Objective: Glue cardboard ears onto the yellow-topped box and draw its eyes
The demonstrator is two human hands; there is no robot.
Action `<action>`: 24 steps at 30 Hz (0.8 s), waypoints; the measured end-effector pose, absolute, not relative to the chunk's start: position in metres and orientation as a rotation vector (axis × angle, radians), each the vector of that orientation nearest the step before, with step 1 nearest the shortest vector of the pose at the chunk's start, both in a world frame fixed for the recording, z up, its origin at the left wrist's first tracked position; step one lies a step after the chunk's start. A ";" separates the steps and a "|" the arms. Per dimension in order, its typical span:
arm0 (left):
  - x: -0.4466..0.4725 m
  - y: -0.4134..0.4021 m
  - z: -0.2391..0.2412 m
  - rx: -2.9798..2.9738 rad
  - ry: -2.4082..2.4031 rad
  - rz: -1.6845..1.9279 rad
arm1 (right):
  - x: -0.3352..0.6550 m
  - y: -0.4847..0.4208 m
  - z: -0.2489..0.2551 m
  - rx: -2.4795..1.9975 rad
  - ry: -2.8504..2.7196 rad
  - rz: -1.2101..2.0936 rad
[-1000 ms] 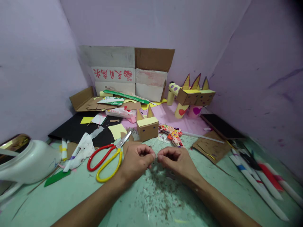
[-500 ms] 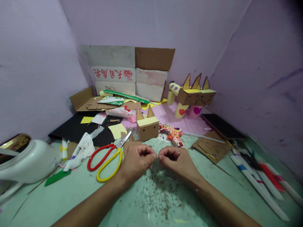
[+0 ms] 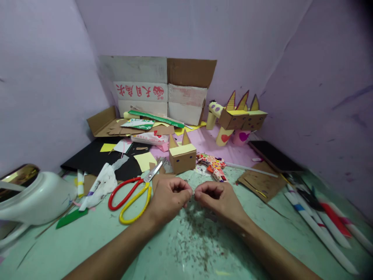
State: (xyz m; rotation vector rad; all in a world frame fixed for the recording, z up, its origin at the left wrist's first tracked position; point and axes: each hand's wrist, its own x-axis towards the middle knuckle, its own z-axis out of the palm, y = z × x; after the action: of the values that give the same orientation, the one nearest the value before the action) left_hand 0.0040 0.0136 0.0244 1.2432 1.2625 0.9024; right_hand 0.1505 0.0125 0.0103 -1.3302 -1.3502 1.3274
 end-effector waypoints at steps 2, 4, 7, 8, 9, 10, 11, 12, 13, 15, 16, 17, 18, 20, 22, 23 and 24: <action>0.004 0.013 0.024 1.242 1.264 0.905 | 0.151 0.013 0.010 -1.333 -1.360 1.329; 0.004 0.013 0.024 1.239 1.265 0.906 | 0.151 0.013 0.009 -1.329 -1.372 1.325; 0.004 0.014 0.023 1.235 1.266 0.905 | 0.152 0.013 0.008 -1.317 -1.390 1.305; 0.004 0.014 0.022 1.236 1.266 0.904 | 0.152 0.013 0.007 -1.316 -1.393 1.302; 0.004 0.014 0.022 1.237 1.265 0.903 | 0.151 0.013 0.007 -1.317 -1.394 1.302; 0.004 0.014 0.022 1.237 1.264 0.903 | 0.151 0.013 0.006 -1.319 -1.394 1.300; 0.004 0.014 0.022 1.238 1.264 0.903 | 0.151 0.013 0.006 -1.320 -1.397 1.298; 0.004 0.014 0.022 1.238 1.262 0.904 | 0.151 0.013 0.006 -1.317 -1.402 1.297; 0.004 0.014 0.022 1.237 1.261 0.906 | 0.151 0.013 0.006 -1.312 -1.408 1.291; 0.004 0.014 0.022 1.236 1.256 0.909 | 0.150 0.013 0.006 -1.306 -1.422 1.270; 0.004 0.014 0.023 1.236 1.253 0.911 | 0.151 0.013 0.007 -1.307 -1.427 1.253; 0.004 0.014 0.023 1.236 1.249 0.910 | 0.151 0.013 0.007 -1.309 -1.430 1.232; 0.004 0.014 0.023 1.237 1.244 0.909 | 0.151 0.013 0.007 -1.313 -1.432 1.203; 0.003 0.014 0.024 1.233 1.248 0.925 | 0.152 0.014 0.007 -1.317 -1.437 1.130; 0.002 0.013 0.024 1.257 1.287 0.973 | 0.153 0.014 0.005 -1.320 -1.449 1.034; 0.001 0.012 0.024 1.309 1.313 1.001 | 0.154 0.014 0.004 -1.320 -1.461 0.974; 0.001 0.011 0.024 1.393 1.333 1.025 | 0.154 0.014 0.003 -1.315 -1.478 0.903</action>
State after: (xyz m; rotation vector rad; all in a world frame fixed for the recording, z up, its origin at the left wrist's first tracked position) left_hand 0.0012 0.0114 0.0243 1.3935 1.3330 1.0254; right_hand 0.1539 0.0139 0.0034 -1.3153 -1.4778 0.9034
